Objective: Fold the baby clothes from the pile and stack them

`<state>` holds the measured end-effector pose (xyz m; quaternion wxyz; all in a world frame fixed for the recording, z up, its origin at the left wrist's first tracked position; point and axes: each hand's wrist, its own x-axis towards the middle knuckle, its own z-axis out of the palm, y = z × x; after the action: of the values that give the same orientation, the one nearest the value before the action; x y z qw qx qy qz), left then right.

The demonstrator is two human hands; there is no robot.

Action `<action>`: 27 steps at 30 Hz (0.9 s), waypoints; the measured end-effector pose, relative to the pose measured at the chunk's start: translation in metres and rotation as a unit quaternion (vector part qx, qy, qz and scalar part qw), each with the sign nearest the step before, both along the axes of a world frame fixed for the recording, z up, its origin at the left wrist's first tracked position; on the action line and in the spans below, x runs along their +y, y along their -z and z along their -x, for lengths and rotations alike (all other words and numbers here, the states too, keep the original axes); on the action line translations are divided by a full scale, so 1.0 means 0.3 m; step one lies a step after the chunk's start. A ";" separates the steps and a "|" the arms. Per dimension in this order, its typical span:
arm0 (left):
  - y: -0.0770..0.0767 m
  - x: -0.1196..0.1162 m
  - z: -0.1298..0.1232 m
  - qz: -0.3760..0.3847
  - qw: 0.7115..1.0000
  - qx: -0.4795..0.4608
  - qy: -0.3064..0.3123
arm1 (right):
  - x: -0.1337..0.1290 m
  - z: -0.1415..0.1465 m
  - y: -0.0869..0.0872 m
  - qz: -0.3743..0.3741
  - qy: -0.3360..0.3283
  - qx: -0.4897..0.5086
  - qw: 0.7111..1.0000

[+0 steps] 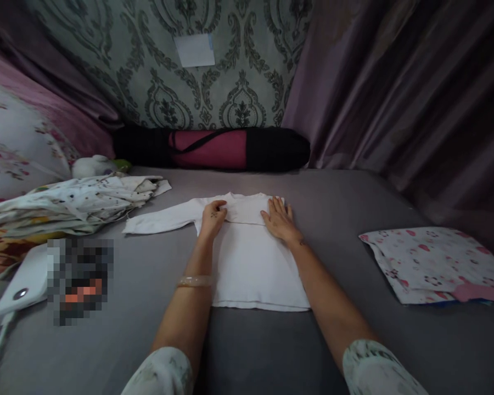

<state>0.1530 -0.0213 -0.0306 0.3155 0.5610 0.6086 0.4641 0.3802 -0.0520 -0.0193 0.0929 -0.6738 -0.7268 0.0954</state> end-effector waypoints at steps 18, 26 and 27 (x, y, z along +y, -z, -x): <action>0.015 -0.002 0.003 -0.079 0.967 0.241 0.038 | 0.002 -0.004 0.021 -0.011 0.050 -0.014 0.999; 0.000 -0.024 -0.012 -0.022 0.947 0.320 0.021 | 0.012 -0.011 0.033 0.005 0.085 -0.027 0.996; -0.004 -0.031 -0.014 -0.009 0.944 0.329 0.010 | 0.013 -0.012 0.030 0.008 0.084 -0.030 0.996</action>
<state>0.1570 -0.0306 -0.0295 0.0972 0.6913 0.6688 0.2556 0.3838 -0.0480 -0.0284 0.0733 -0.7358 -0.6692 0.0734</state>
